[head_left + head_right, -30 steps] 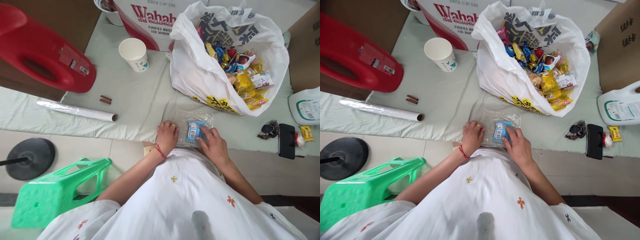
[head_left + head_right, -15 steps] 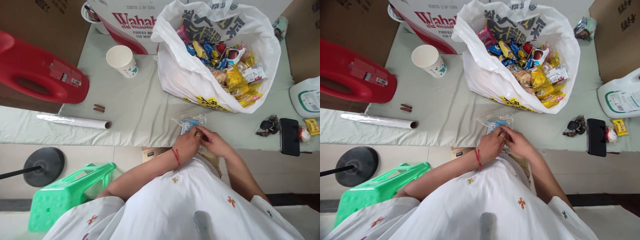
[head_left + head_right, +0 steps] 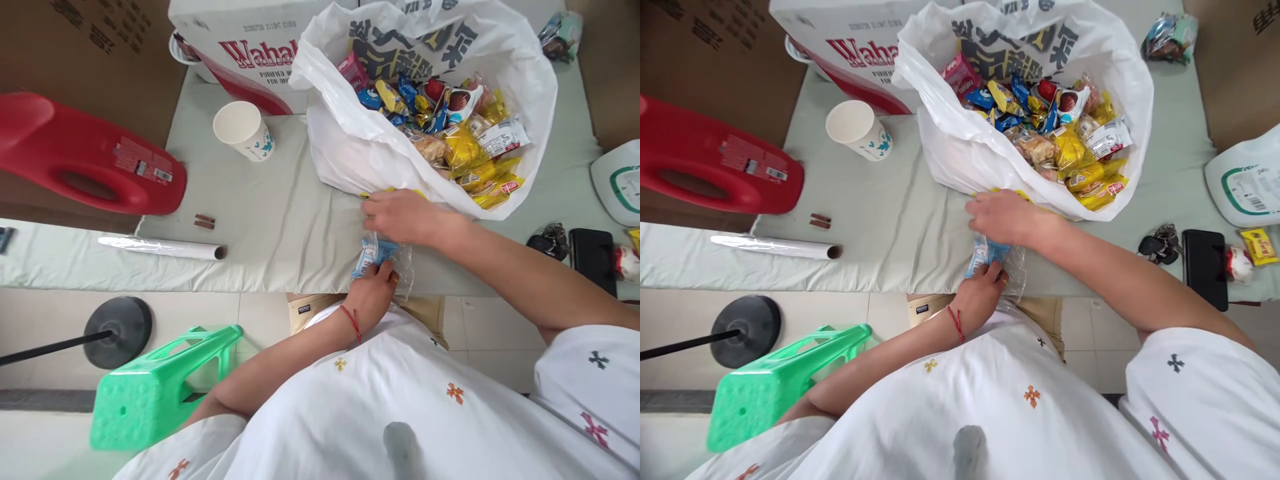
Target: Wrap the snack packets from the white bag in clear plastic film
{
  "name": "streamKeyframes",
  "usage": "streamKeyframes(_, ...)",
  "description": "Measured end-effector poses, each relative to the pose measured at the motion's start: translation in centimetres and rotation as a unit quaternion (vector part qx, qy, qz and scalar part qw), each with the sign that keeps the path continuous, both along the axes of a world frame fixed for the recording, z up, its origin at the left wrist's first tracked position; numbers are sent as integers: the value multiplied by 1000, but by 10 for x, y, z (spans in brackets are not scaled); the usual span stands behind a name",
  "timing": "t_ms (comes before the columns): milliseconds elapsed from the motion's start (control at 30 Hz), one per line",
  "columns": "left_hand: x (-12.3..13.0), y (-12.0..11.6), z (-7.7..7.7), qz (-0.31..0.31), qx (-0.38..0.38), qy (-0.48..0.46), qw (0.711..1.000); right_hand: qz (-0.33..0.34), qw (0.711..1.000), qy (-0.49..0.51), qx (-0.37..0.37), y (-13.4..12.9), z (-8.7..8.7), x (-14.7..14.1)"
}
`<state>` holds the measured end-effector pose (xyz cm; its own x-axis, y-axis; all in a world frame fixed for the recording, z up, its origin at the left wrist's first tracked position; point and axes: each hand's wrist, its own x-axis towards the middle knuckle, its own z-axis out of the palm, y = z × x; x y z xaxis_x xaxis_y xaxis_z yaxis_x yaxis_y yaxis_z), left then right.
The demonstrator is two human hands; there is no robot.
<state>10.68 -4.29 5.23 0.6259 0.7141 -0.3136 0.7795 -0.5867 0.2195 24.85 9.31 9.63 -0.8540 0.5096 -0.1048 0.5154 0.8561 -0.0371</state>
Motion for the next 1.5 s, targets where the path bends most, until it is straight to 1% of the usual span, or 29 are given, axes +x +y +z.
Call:
streamKeyframes(67, -2, 0, 1, -7, 0, -6, 1000, -45, 999, 5, 11, -1, -10, 27)
streamKeyframes(133, -10, 0, 1, -30, 4, -14, 999, -75, 997, 7, 6, -9, -21, 51)
streamKeyframes(233, -33, -7, 1, -87, 25, -55, 994, -109, 993, 40, 19, -32, -32, 77)
streamKeyframes(300, -54, -15, 1, -122, 58, -118, 984, -122, 988, 88, 40, -51, -32, 89)
streamKeyframes(333, -64, -20, 2, -131, 82, -165, 974, -120, 986, 111, 43, -60, -32, 94)
streamKeyframes(367, -72, -23, 2, -131, 107, -221, 961, -109, 985, 129, 39, -68, -31, 98)
streamKeyframes(400, -78, -26, 3, -115, 136, -280, 943, -91, 986, 140, 29, -75, -32, 101)
streamKeyframes(433, -81, -27, 4, -83, 164, -332, 925, -73, 987, 142, 16, -81, -33, 103)
streamKeyframes(467, -81, -26, 5, -35, 188, -370, 909, -57, 989, 137, 5, -86, -35, 104)
streamKeyframes(533, -74, -21, 7, 100, 204, -406, 885, -46, 992, 118, -9, -90, -42, 103)
streamKeyframes(567, -70, -17, 7, 175, 188, -417, 872, -51, 993, 110, -13, -91, -46, 101)
streamKeyframes(600, -65, -13, 7, 248, 160, -430, 853, -58, 993, 105, -18, -90, -51, 100)
streamKeyframes(667, -60, -7, 5, 377, 99, -454, 801, -74, 991, 110, -33, -88, -57, 97)
streamKeyframes(700, -60, -5, 4, 425, 77, -454, 779, -80, 989, 118, -45, -88, -59, 95)
streamKeyframes(733, -61, -4, 1, 458, 57, -442, 769, -86, 987, 127, -57, -87, -60, 94)
streamKeyframes(767, -63, -4, -1, 473, 37, -421, 773, -92, 984, 134, -69, -87, -60, 93)
streamKeyframes(800, -64, -4, -3, 467, 17, -398, 790, -96, 983, 139, -79, -88, -59, 93)
streamKeyframes(833, -64, -4, -6, 444, -1, -378, 813, -96, 982, 139, -87, -88, -57, 93)
streamKeyframes(900, -59, -3, -10, 362, -15, -357, 861, -90, 982, 132, -98, -90, -52, 93)
streamKeyframes(1000, -41, 0, -15, 225, 39, -322, 919, -80, 980, 135, -121, -92, -43, 94)
streamKeyframes(1067, -29, 2, -16, 141, 72, -260, 952, -72, 975, 155, -143, -93, -40, 93)
streamKeyframes(1133, -21, 2, -16, 68, 83, -194, 975, -54, 968, 179, -165, -94, -37, 90)
streamKeyframes(1200, -17, 0, -15, 7, 73, -159, 985, -33, 964, 196, -176, -94, -36, 85)
streamKeyframes(1300, -21, -2, -14, -41, 53, -167, 984, -21, 970, 189, -153, -91, -34, 76)
streamKeyframes(1433, -33, -3, -17, -55, 21, -237, 970, -29, 977, 174, -121, -86, -31, 67)
streamKeyframes(1500, -38, -7, -21, -49, 22, -283, 958, -59, 975, 173, -128, -85, -29, 62)
